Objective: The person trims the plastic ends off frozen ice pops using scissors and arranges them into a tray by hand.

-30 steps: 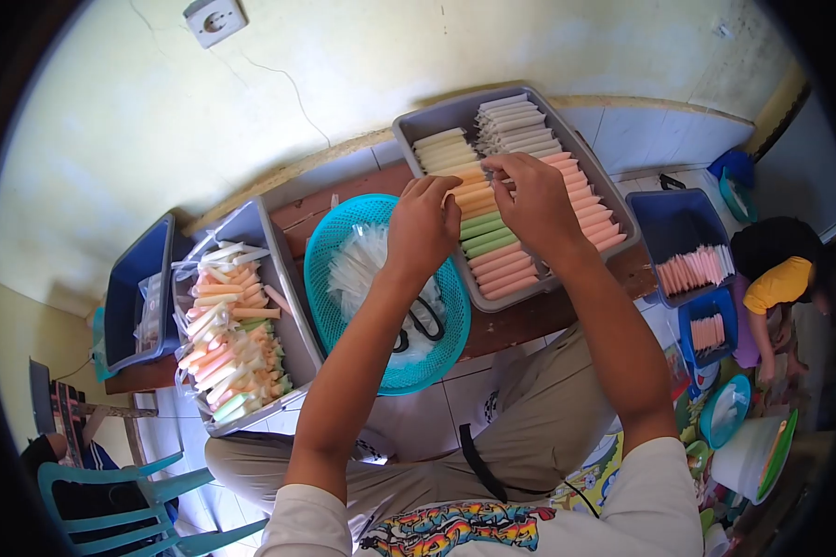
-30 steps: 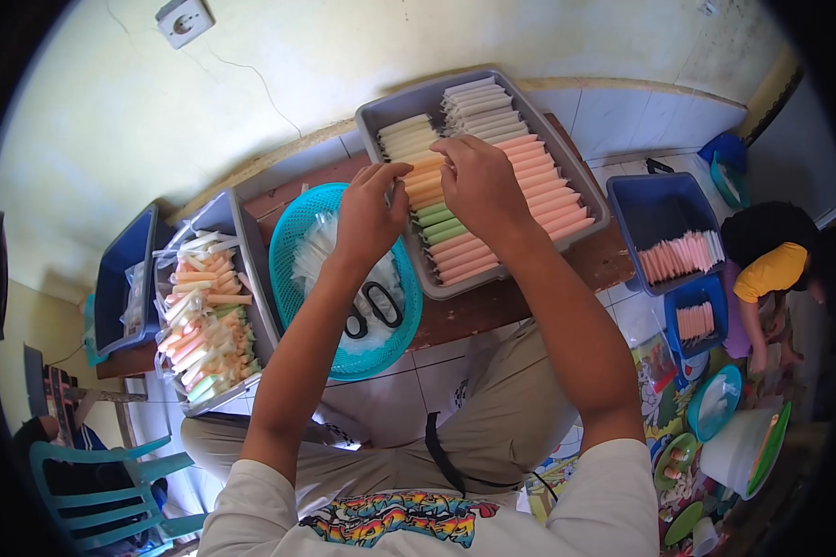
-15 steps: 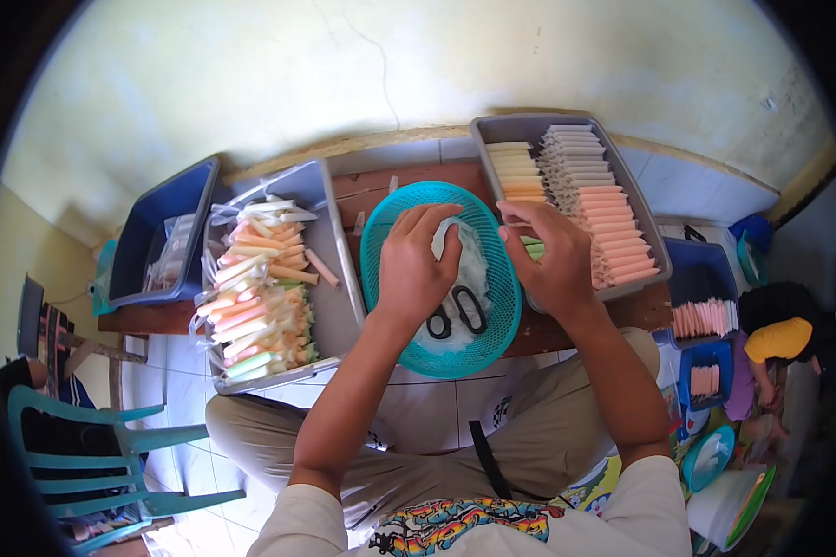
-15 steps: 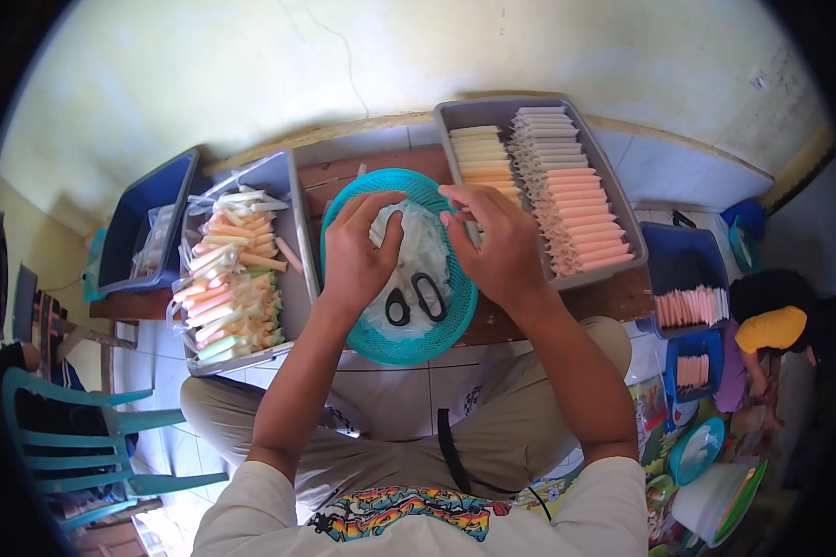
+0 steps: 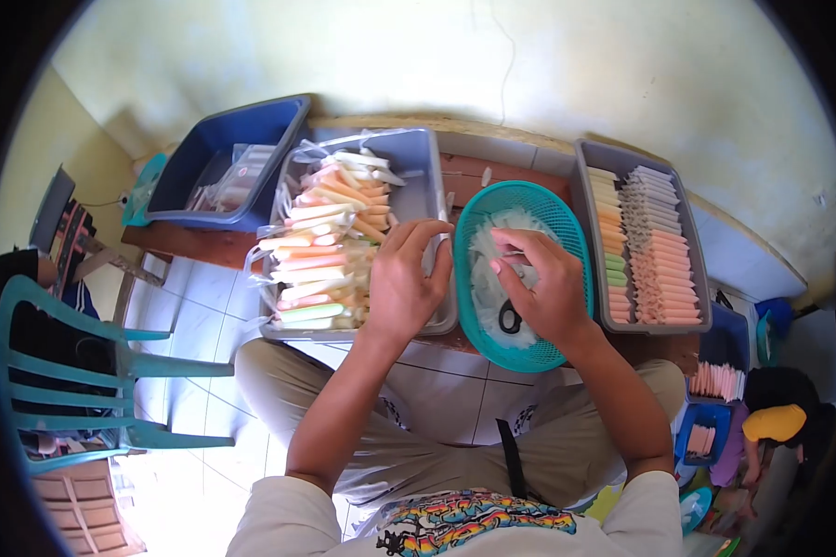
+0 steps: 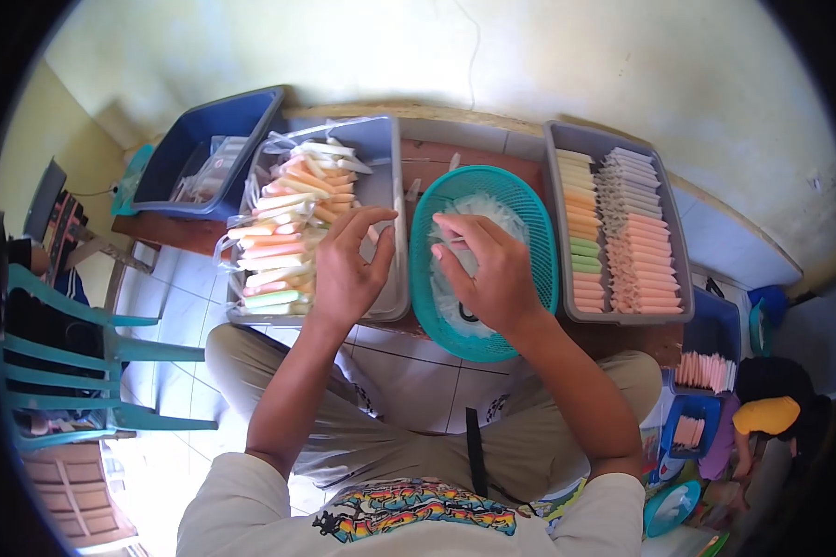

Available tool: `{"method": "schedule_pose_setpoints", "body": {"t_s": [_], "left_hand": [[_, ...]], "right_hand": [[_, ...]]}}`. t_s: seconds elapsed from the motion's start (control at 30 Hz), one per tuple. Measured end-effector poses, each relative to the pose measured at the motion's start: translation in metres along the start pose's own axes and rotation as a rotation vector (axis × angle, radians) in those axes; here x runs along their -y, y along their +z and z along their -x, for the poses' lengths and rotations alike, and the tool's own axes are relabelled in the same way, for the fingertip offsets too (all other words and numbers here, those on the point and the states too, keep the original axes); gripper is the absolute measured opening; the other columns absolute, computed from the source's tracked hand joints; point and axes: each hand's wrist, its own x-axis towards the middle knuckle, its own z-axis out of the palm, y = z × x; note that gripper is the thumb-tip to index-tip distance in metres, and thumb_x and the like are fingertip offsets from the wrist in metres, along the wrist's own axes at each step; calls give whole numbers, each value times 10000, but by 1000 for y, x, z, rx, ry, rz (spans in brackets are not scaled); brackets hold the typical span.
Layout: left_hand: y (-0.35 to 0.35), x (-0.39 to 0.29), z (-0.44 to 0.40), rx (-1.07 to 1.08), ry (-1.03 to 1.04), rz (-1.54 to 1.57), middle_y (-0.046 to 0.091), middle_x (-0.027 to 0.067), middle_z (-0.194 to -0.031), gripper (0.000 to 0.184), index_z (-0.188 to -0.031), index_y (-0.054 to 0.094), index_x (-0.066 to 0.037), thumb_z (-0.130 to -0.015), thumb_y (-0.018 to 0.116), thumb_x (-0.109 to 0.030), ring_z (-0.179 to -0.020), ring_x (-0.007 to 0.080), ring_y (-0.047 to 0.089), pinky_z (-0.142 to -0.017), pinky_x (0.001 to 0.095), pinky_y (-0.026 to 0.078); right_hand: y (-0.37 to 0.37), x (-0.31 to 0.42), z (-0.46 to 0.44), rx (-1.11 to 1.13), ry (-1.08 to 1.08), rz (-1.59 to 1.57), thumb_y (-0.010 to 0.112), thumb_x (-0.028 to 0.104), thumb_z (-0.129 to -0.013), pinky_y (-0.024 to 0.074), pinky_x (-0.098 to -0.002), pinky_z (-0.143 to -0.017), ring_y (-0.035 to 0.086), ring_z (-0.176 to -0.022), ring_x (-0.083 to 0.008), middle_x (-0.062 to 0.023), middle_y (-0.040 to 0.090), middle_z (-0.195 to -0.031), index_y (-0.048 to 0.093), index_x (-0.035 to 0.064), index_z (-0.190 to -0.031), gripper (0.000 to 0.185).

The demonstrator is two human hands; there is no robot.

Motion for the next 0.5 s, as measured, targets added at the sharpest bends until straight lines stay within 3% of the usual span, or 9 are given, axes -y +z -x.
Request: {"method": "schedule_pose_setpoints", "body": {"t_s": [0.33, 0.43, 0.5], "left_hand": [[-85, 25, 34, -72, -84, -115, 774, 140, -1087, 168, -1071, 754, -18, -909, 758, 24, -1029, 330, 754, -920, 401, 586], [-113, 33, 53, -8, -106, -236, 754, 136, -1088, 185, -1052, 745, -30, -878, 774, 27, -1023, 353, 721, -921, 450, 567], [-131, 38, 66, 1, -131, -280, 764, 132, -1099, 179, -1057, 753, -33, -888, 777, 21, -1032, 341, 734, -916, 435, 578]], "right_hand": [[83, 41, -19, 179, -69, -166, 794, 97, -933, 614, -402, -796, 763, -928, -316, -168, 751, -1057, 703, 18, -1246, 335], [103, 46, -25, 251, -114, -165, 790, 127, -946, 600, -421, -767, 758, -902, -329, -164, 747, -1045, 708, 34, -1219, 300], [115, 49, -28, 336, -116, -162, 814, 104, -927, 624, -368, -797, 785, -915, -286, -151, 770, -1098, 730, 25, -1199, 295]]}}
